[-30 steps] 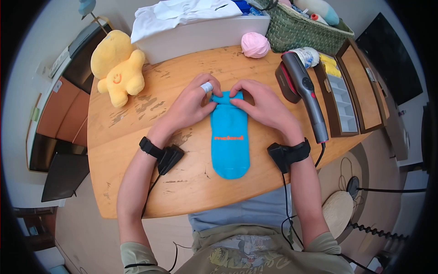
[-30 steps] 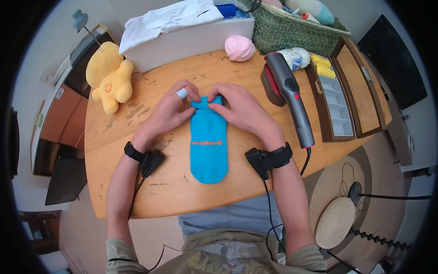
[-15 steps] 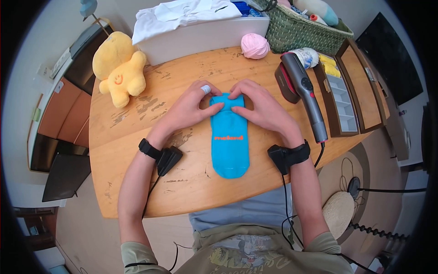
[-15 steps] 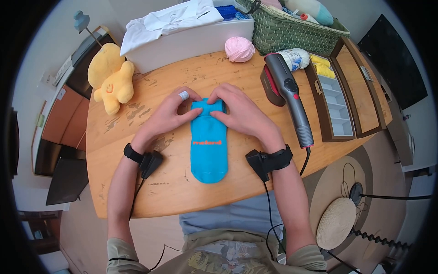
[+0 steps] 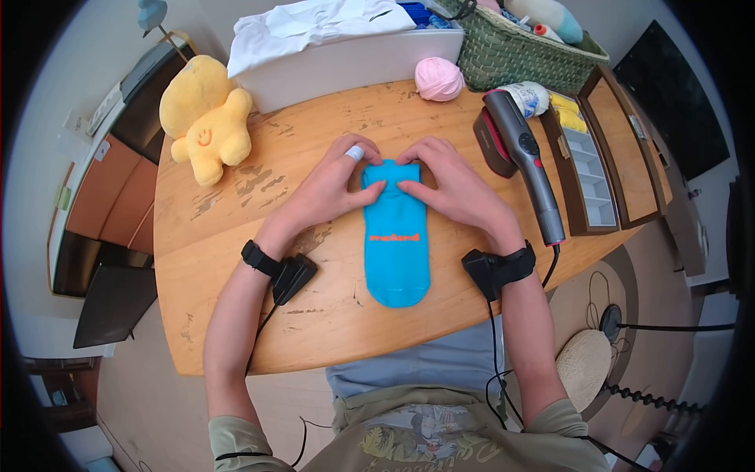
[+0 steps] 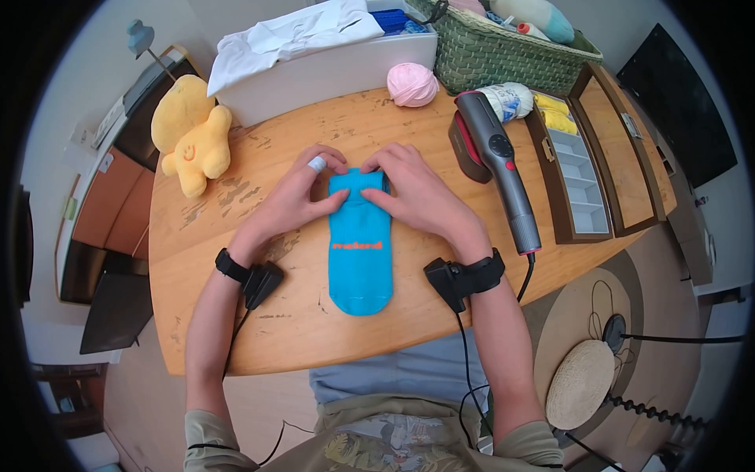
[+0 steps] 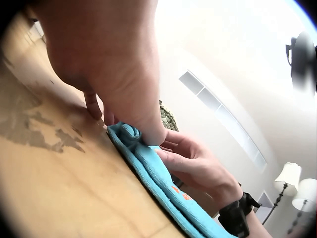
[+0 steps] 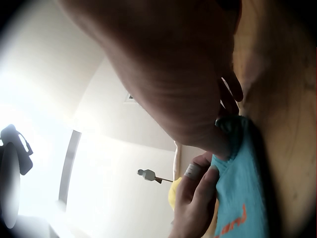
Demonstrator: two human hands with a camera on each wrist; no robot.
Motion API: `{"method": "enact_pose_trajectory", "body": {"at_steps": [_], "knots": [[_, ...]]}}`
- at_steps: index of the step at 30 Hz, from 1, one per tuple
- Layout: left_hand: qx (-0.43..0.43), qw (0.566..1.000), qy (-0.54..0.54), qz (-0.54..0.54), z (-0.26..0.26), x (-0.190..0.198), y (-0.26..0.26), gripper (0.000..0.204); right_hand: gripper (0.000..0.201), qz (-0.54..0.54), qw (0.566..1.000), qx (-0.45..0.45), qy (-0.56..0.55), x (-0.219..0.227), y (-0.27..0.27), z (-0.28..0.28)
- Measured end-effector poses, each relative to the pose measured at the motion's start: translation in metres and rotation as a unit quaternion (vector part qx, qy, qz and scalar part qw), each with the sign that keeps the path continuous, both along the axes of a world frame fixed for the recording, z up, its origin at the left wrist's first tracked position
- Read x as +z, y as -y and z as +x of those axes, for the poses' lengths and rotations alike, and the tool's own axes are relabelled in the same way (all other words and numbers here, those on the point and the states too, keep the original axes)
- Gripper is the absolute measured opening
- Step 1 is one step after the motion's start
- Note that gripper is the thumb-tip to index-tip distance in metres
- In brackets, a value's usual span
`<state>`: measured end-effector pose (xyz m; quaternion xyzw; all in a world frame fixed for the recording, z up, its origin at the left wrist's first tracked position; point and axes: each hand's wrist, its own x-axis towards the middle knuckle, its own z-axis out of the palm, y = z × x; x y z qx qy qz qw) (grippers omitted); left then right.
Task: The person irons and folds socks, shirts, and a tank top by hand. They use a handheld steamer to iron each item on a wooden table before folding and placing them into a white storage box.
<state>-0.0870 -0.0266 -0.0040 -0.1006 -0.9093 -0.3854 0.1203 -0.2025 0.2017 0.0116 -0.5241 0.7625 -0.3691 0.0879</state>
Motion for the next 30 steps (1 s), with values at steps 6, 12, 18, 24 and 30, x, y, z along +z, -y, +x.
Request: {"method": "enact_pose_trajectory", "body": {"at_steps": [6, 12, 18, 24, 30], "knots": [[-0.026, 1.0, 0.008, 0.004, 0.002, 0.009, -0.002, 0.037, 0.033, -0.004, 1.0, 0.016, -0.014, 0.007, -0.001, 0.004], [-0.057, 0.995, 0.034, 0.069, 0.004, 0.009, -0.005, 0.038, 0.032, -0.017, 0.999, 0.023, 0.014, 0.007, -0.001, 0.007], [-0.063, 0.995, 0.048, 0.055, 0.008, 0.018, -0.008, 0.032, 0.03, 0.008, 0.996, 0.038, 0.08, 0.013, -0.001, 0.008], [-0.108, 0.994, 0.031, 0.006, 0.013, 0.027, -0.018, 0.024, 0.027, 0.025, 0.982, 0.099, 0.157, 0.011, -0.009, 0.0], [-0.183, 0.983, -0.003, 0.006, 0.013, 0.025, -0.008, 0.018, 0.032, 0.002, 0.985, 0.044, 0.166, 0.01, -0.009, 0.017]]}}
